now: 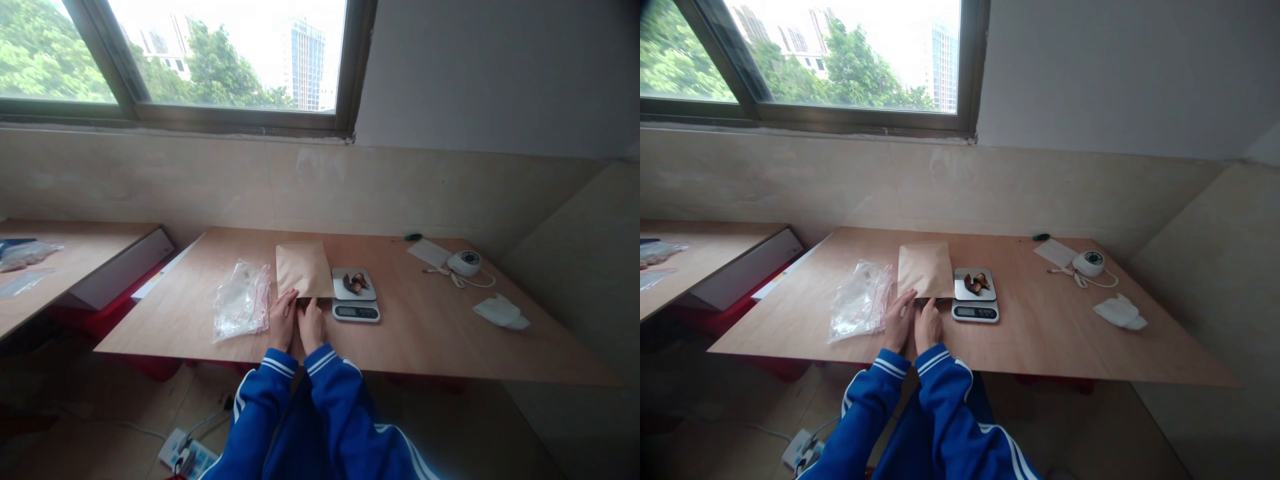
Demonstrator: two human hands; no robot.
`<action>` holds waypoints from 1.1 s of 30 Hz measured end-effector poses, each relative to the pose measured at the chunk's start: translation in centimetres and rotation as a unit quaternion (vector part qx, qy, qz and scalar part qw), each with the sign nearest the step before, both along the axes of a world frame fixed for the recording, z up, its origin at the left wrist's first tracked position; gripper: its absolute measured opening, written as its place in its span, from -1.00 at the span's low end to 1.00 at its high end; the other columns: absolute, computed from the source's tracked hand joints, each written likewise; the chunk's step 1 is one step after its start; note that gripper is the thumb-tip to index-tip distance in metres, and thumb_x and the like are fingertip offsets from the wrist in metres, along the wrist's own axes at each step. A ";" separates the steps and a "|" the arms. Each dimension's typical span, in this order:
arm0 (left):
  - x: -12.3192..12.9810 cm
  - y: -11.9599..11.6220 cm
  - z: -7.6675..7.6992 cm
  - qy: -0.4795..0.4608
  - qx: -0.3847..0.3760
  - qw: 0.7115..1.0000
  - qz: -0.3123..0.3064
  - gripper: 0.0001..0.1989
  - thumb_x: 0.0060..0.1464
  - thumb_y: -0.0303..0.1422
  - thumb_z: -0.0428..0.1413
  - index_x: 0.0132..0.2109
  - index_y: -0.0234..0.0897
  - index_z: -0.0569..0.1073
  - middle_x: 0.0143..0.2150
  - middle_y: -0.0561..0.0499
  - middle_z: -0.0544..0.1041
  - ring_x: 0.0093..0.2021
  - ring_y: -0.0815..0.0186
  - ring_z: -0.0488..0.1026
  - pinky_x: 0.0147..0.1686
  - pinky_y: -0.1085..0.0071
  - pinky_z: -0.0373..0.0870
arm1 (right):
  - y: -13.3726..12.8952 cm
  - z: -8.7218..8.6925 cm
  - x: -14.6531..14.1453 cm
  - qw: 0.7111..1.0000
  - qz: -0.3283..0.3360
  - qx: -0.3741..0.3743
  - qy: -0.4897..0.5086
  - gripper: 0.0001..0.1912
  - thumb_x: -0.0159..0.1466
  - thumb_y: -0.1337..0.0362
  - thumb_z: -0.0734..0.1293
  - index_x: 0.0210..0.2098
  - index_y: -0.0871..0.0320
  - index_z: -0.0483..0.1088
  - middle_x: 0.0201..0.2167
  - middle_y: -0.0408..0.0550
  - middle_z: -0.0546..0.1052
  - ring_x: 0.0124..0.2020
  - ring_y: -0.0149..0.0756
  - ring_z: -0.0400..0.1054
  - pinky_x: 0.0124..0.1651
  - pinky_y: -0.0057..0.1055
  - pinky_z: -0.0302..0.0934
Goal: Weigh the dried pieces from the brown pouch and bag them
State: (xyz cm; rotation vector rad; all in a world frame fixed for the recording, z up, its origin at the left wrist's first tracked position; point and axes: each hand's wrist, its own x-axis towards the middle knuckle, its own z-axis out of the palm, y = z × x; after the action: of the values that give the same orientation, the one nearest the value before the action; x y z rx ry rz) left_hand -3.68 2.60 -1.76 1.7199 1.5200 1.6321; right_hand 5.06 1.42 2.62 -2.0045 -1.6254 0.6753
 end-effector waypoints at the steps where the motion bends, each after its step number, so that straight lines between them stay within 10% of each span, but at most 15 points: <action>1: 0.0 0.0 0.0 -0.003 0.001 1.000 0.001 -0.73 0.21 -0.30 -0.01 -0.03 -0.21 0.51 0.02 -0.10 0.53 0.10 0.19 0.41 0.13 0.11 0.32 | -0.1 0.1 0.0 1.000 -0.001 0.002 -0.001 -0.62 0.33 0.20 0.18 0.06 0.31 0.23 -0.20 0.28 0.56 -0.22 -0.03 0.51 -0.31 -0.34 0.29; 11: -0.1 0.0 0.2 0.013 0.018 1.000 0.001 -0.73 0.22 -0.30 -0.02 -0.03 -0.23 0.50 0.02 -0.12 0.53 0.08 0.20 0.43 0.12 0.09 0.34 | -3.7 0.2 5.8 0.992 0.003 0.117 0.044 -0.77 0.12 0.15 0.35 -0.28 0.15 0.43 -0.53 -0.11 0.51 -0.49 -0.27 0.41 -0.44 -0.45 0.20; 24: 0.0 -0.1 0.3 0.021 0.028 0.999 0.030 -0.74 0.22 -0.29 -0.02 -0.05 -0.24 0.49 -0.03 -0.12 0.55 0.04 0.18 0.46 0.08 0.08 0.37 | -0.3 1.0 10.9 0.971 -0.105 0.214 0.025 -0.53 0.20 0.23 0.22 0.08 0.30 0.29 -0.25 0.13 0.51 -0.31 -0.17 0.41 -0.26 -0.30 0.28; 33: -0.1 0.0 0.2 0.001 0.006 0.998 0.056 -0.74 0.22 -0.29 -0.05 -0.08 -0.22 0.49 0.00 -0.11 0.53 0.06 0.17 0.44 0.06 0.11 0.37 | -5.1 -0.8 4.9 0.944 0.153 0.212 0.204 -0.65 0.30 0.35 0.10 -0.06 0.15 0.44 -0.16 0.05 0.48 -0.13 -0.26 0.41 -0.08 -0.35 0.37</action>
State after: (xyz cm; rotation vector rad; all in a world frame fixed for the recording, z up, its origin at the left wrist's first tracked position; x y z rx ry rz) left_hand -3.73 2.60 -1.58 1.6696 1.6367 1.6972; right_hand 9.98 -3.68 1.81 -1.2282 -1.6613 0.7174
